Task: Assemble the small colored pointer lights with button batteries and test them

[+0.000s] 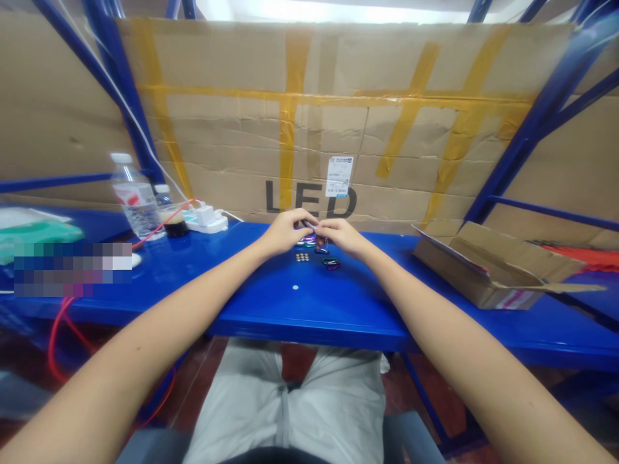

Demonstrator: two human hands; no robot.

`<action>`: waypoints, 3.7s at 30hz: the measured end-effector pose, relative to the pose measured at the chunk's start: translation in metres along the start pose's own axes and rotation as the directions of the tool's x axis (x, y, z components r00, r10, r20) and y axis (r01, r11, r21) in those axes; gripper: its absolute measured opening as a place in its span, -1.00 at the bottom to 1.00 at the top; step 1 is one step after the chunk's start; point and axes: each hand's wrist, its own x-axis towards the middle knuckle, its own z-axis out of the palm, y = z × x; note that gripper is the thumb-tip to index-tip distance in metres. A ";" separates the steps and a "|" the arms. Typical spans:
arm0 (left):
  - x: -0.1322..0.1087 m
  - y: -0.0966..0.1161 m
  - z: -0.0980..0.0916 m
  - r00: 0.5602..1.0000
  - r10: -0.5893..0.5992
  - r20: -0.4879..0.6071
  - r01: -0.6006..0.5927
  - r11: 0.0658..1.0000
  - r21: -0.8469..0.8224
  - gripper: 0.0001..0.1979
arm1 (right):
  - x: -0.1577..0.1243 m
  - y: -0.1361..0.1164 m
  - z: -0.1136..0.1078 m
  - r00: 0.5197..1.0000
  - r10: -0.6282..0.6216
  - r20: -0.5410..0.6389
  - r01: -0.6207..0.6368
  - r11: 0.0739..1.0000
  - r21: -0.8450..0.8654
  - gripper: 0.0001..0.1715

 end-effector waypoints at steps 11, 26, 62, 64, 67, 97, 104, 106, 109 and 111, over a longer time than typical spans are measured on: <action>0.001 0.001 -0.007 0.992 -0.124 0.025 0.127 0.954 -0.271 -0.74 | -0.005 -0.007 0.003 0.981 0.155 0.115 -0.184 0.927 0.326 -0.88; 0.002 -0.008 -0.020 0.946 -0.259 0.194 0.320 0.659 -0.681 -0.07 | -0.011 -0.017 0.017 0.960 0.161 0.227 -0.180 0.982 0.063 -0.82; 0.008 -0.009 -0.022 0.929 -0.285 0.237 0.363 0.579 -0.730 -0.08 | -0.016 -0.018 0.020 0.990 0.111 0.090 -0.109 0.994 -0.030 -0.92; 0.007 -0.010 -0.023 0.933 -0.256 0.251 0.356 0.570 -0.741 -0.08 | -0.017 -0.020 0.021 0.989 0.111 0.094 -0.106 0.993 -0.061 -0.93; 0.006 -0.012 -0.023 0.938 -0.231 0.257 0.344 0.562 -0.752 -0.08 | -0.017 -0.023 0.022 0.989 0.109 0.095 -0.100 0.990 -0.102 -0.86; 0.003 -0.019 -0.022 0.902 -0.183 0.391 0.431 0.438 -0.789 -0.03 | -0.016 -0.030 0.025 0.990 0.107 0.092 -0.073 0.944 -0.322 -0.73; 0.003 -0.017 -0.019 0.908 -0.194 0.370 0.418 0.439 -0.795 -0.05 | -0.016 -0.031 0.025 0.995 0.067 0.068 -0.040 0.938 -0.343 -0.78; 0.003 -0.018 -0.019 0.909 -0.192 0.371 0.418 0.440 -0.795 -0.04 | -0.016 -0.030 0.025 0.996 0.060 0.070 -0.030 0.926 -0.375 -0.76; 0.003 -0.019 -0.019 0.909 -0.188 0.372 0.417 0.441 -0.795 -0.04 | -0.015 -0.028 0.023 0.996 0.051 0.069 -0.020 0.923 -0.384 -0.74; 0.003 -0.019 -0.019 0.909 -0.191 0.371 0.417 0.443 -0.794 -0.04 | -0.015 -0.027 0.022 0.996 0.050 0.070 -0.019 0.920 -0.392 -0.73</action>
